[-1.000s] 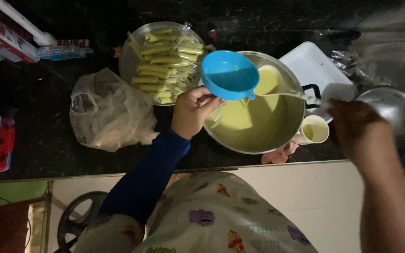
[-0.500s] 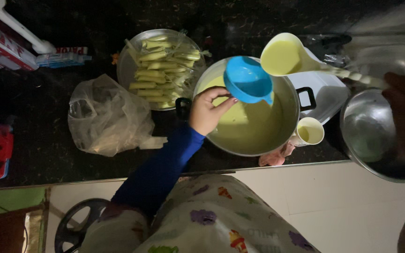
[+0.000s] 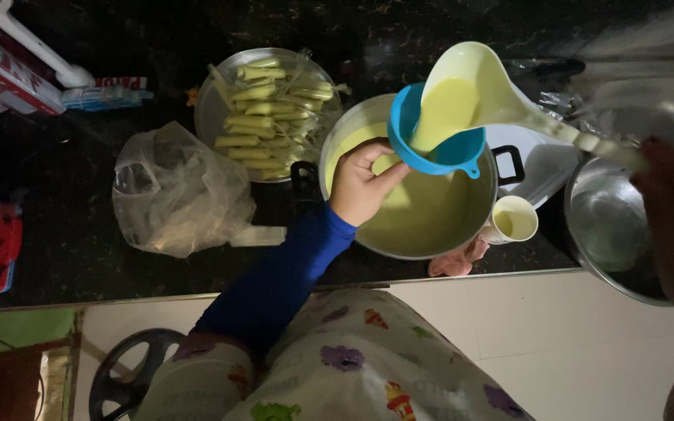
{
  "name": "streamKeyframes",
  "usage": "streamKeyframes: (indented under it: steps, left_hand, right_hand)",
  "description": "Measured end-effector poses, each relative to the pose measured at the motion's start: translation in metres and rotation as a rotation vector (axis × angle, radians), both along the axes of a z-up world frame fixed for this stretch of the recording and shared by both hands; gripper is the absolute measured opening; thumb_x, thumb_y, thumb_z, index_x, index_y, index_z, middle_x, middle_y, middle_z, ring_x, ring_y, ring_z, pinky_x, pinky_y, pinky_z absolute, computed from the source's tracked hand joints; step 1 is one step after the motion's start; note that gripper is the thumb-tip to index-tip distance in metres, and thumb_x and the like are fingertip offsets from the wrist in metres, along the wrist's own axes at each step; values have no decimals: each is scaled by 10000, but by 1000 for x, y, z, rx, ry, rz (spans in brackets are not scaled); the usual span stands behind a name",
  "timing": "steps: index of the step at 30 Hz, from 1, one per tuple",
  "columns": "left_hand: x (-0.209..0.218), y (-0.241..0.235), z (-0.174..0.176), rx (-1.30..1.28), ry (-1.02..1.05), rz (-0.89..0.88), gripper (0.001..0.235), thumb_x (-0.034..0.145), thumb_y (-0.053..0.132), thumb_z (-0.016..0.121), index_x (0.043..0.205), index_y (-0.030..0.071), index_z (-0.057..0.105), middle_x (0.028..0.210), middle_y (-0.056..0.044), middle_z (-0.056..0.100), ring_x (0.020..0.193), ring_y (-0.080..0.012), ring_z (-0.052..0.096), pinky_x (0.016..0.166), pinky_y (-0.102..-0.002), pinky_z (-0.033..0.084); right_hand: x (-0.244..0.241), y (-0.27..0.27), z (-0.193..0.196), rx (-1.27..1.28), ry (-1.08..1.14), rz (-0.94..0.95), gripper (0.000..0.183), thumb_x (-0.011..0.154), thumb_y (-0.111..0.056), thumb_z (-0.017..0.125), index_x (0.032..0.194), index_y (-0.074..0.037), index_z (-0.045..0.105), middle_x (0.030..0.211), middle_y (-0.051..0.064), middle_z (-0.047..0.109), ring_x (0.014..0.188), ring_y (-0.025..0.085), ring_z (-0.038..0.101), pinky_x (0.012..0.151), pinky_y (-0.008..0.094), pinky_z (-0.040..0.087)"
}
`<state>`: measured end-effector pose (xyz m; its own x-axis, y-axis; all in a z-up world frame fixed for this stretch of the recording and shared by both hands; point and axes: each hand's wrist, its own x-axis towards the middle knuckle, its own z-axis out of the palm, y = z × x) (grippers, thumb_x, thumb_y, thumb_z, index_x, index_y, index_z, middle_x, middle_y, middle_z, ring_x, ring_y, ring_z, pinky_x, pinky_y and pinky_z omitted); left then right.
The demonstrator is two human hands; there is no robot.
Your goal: The person fills plastic sleeves with a yellow liquid from a large pot using a funnel and a ladle, then ties each sleeve closed by hand. The person handles the sleeves one by one and places them on a pile.
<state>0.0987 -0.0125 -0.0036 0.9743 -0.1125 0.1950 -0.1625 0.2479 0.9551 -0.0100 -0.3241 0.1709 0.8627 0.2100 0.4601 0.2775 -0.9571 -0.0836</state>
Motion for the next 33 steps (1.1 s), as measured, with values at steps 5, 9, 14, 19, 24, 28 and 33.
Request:
streamKeyframes:
  steps: [5,9,14,19,24,28,33]
  left_hand:
    - [-8,5,17,34,-311,38,169,950,0,734,1118,-8,710,1080,-40,756,992,-85,687,913,-246,548]
    - [-12,5,23,74,-161,38,147,958,6,750,1103,-13,732,1006,-52,761,872,-87,653,796,-251,539]
    - [-14,4,24,52,-281,61,151,961,-2,742,1111,-9,726,1081,-49,773,981,-86,694,902,-250,558]
    - [-16,2,20,48,-269,48,158,953,-10,742,1110,-8,719,1079,-45,765,980,-84,688,893,-250,558]
    - [-16,1,10,24,-285,18,127,977,-36,728,1101,-14,712,1071,-35,742,1004,-93,669,921,-254,537]
    - [-18,3,4,-59,-228,-21,184,952,-40,722,1134,-19,707,1102,-37,730,1014,-93,656,915,-248,531]
    - [-22,7,7,-59,-117,-28,185,963,-43,744,1145,-36,714,1062,-57,723,945,-102,646,840,-259,528]
  right_hand:
    - [-11,-3,1,-58,-52,49,256,1123,-14,618,1367,64,615,1024,250,676,834,273,673,695,346,559]
    - [-18,-4,-7,80,43,-40,312,1092,16,582,1401,46,621,979,216,687,794,236,675,664,338,542]
    - [-28,-2,-11,130,-4,93,352,1045,74,618,1396,66,588,932,215,662,748,224,652,637,306,528]
    - [-35,-3,-15,125,-115,158,315,1052,95,630,1360,47,580,987,233,655,784,254,649,664,322,531]
    - [-32,-31,-35,80,-77,-31,215,1063,-11,623,1277,-1,631,984,229,676,796,298,663,688,375,543]
    - [-33,-70,-63,-38,27,-255,160,1072,-96,617,1211,-39,672,982,225,692,806,333,675,707,417,553]
    - [-31,-100,-122,-245,268,-534,167,1083,-201,610,1129,-87,724,979,220,712,818,378,690,731,469,565]
